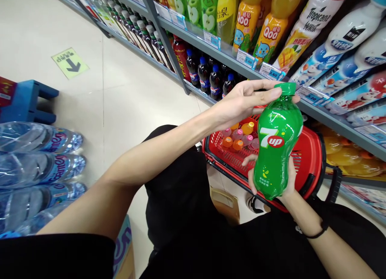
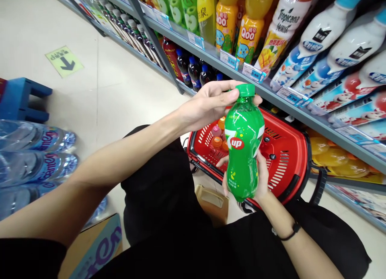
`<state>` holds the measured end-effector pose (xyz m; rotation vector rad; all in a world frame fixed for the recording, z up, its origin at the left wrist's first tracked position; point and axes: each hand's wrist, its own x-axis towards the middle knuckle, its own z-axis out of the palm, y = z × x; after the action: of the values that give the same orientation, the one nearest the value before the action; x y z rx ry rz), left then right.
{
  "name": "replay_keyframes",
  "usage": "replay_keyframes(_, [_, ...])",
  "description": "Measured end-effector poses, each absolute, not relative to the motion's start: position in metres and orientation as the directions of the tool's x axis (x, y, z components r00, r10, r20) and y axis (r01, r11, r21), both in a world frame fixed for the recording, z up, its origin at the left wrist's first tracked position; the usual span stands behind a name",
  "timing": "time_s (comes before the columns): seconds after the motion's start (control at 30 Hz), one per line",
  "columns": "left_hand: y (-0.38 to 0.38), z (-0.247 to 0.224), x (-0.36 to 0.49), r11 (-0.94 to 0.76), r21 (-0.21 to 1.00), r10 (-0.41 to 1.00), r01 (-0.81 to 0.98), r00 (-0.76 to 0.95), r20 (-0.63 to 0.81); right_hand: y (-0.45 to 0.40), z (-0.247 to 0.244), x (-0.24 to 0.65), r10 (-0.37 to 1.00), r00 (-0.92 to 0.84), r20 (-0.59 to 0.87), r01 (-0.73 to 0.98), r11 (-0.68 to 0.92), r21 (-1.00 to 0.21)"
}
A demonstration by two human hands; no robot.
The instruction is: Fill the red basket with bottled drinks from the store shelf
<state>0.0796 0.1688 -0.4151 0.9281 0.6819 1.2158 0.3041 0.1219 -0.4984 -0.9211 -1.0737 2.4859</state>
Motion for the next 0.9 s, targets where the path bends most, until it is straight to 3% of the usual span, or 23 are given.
replay_keyframes(0.13, [0.170, -0.417, 0.082, 0.081, 0.876, 0.980, -0.476, 0.197, 0.017, 0.124, -0.493, 0.296, 0.488, -0.759, -0.432, -0.023, -0.682, -0.731])
replay_keyframes(0.3, [0.176, -0.424, 0.079, 0.053, 0.862, 0.979, -0.505, 0.198, 0.056, 0.127, -0.492, 0.289, 0.558, -0.609, -0.563, 0.098, -0.652, -0.752])
replay_keyframes(0.4, [0.180, -0.430, 0.079, 0.043, 0.876, 0.995, -0.481, 0.099, 0.005, 0.130, -0.492, 0.288, 0.561, -0.532, -0.634, 0.154, -0.672, -0.724])
replay_keyframes(0.63, [0.182, -0.430, 0.084, 0.050, 0.914, 0.997, -0.403, -0.033, -0.069, 0.131, -0.487, 0.283, 0.625, -0.414, -0.662, 0.076, -0.701, -0.709])
replay_keyframes(0.9, [0.180, -0.433, 0.084, -0.021, 0.953, 1.000, -0.302, 0.005, 0.023, 0.130, -0.500, 0.293, 0.592, -0.433, -0.680, 0.132, -0.704, -0.698])
